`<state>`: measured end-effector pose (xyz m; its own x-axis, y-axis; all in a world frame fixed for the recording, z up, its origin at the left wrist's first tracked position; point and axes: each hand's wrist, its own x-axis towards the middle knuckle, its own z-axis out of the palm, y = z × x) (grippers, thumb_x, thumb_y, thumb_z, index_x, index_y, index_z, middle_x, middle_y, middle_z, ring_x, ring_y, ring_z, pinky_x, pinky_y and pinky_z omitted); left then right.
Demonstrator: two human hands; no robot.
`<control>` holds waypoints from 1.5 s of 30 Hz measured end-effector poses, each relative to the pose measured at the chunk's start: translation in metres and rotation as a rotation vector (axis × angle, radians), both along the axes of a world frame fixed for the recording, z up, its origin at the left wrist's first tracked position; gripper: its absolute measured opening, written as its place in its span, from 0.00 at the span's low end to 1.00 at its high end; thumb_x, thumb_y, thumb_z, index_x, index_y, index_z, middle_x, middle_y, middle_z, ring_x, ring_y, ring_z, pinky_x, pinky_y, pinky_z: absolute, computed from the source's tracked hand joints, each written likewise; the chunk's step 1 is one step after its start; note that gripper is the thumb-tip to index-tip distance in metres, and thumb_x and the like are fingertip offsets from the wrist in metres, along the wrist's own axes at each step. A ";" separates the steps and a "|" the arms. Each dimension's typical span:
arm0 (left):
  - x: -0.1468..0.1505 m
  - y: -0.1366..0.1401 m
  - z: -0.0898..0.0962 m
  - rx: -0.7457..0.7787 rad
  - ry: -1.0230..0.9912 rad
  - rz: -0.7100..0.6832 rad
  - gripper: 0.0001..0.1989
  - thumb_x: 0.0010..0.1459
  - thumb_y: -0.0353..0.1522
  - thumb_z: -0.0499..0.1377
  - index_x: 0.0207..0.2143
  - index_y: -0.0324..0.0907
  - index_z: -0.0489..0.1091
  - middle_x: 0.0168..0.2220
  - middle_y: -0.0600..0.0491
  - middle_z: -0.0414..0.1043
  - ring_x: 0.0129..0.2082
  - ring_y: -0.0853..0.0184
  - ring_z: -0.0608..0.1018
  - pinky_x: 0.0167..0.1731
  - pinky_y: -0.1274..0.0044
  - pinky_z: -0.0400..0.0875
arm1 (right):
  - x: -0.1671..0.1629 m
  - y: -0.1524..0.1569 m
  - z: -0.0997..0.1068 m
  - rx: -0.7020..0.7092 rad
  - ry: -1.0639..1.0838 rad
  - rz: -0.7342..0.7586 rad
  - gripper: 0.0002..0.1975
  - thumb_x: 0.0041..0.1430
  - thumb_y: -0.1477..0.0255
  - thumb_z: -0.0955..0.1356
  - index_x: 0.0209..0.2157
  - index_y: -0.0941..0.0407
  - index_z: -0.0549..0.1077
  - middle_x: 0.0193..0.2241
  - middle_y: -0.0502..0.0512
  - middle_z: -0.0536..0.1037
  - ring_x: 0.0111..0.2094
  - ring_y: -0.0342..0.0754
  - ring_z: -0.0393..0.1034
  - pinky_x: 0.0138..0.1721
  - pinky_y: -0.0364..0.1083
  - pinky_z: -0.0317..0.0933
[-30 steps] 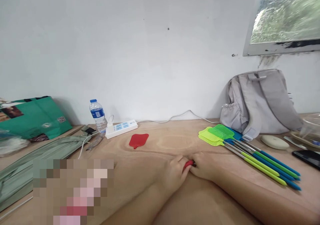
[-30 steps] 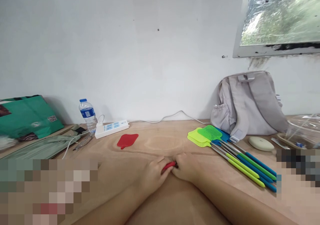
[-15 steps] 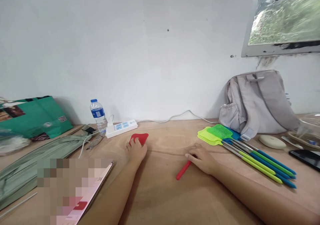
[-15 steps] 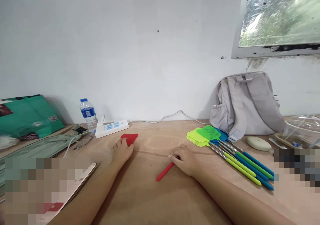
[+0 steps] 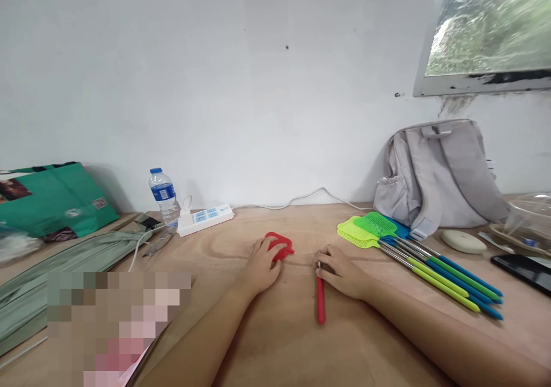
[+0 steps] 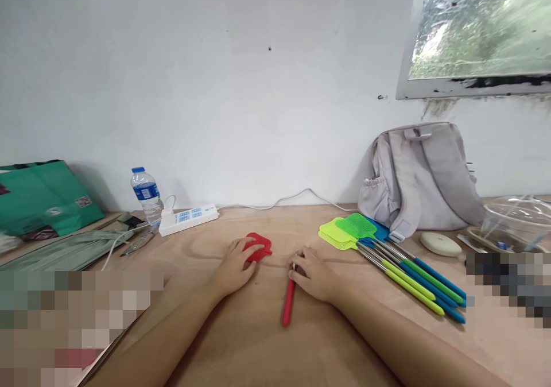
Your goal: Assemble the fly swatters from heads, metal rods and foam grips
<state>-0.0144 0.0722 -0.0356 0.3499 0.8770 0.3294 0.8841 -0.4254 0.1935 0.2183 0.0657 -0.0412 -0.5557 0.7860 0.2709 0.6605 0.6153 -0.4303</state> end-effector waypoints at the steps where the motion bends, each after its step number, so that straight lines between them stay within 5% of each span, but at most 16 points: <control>1: -0.001 0.000 0.000 0.001 0.009 -0.076 0.21 0.52 0.28 0.51 0.50 0.50 0.64 0.54 0.53 0.59 0.54 0.62 0.59 0.54 0.69 0.52 | -0.001 -0.001 -0.001 -0.032 0.007 -0.014 0.05 0.54 0.74 0.61 0.32 0.55 0.67 0.33 0.53 0.68 0.36 0.47 0.61 0.40 0.47 0.55; 6: 0.000 0.001 -0.006 -0.018 -0.044 -0.239 0.20 0.56 0.31 0.50 0.52 0.47 0.62 0.54 0.49 0.61 0.53 0.59 0.62 0.52 0.62 0.55 | -0.007 -0.007 0.000 -0.029 0.004 -0.086 0.07 0.47 0.68 0.66 0.27 0.56 0.63 0.28 0.50 0.68 0.31 0.46 0.61 0.34 0.44 0.54; 12: 0.006 -0.001 -0.008 -0.022 -0.085 -0.307 0.17 0.56 0.29 0.48 0.48 0.46 0.65 0.49 0.52 0.67 0.49 0.65 0.67 0.50 0.71 0.59 | -0.007 -0.011 0.007 -0.141 0.002 -0.065 0.11 0.49 0.78 0.62 0.36 0.55 0.66 0.29 0.51 0.71 0.29 0.44 0.64 0.29 0.41 0.54; 17: 0.009 -0.001 -0.009 -0.022 -0.122 -0.363 0.18 0.56 0.26 0.48 0.48 0.46 0.65 0.47 0.52 0.68 0.47 0.65 0.67 0.50 0.70 0.60 | -0.010 -0.018 0.010 0.002 -0.186 -0.137 0.12 0.51 0.80 0.59 0.36 0.58 0.68 0.35 0.58 0.72 0.37 0.48 0.65 0.35 0.44 0.53; 24: 0.011 -0.004 -0.004 -0.066 -0.135 -0.354 0.17 0.56 0.27 0.47 0.47 0.45 0.65 0.48 0.52 0.68 0.48 0.65 0.67 0.50 0.70 0.59 | -0.006 -0.014 0.011 0.063 -0.333 -0.256 0.08 0.48 0.79 0.60 0.31 0.58 0.67 0.32 0.57 0.71 0.33 0.48 0.64 0.32 0.44 0.51; 45: 0.009 -0.002 -0.005 -0.110 -0.132 -0.363 0.18 0.58 0.27 0.45 0.49 0.46 0.65 0.49 0.52 0.66 0.49 0.65 0.65 0.51 0.69 0.58 | -0.002 -0.008 0.010 0.100 -0.295 -0.147 0.09 0.51 0.78 0.60 0.35 0.58 0.67 0.34 0.56 0.70 0.34 0.47 0.63 0.35 0.44 0.52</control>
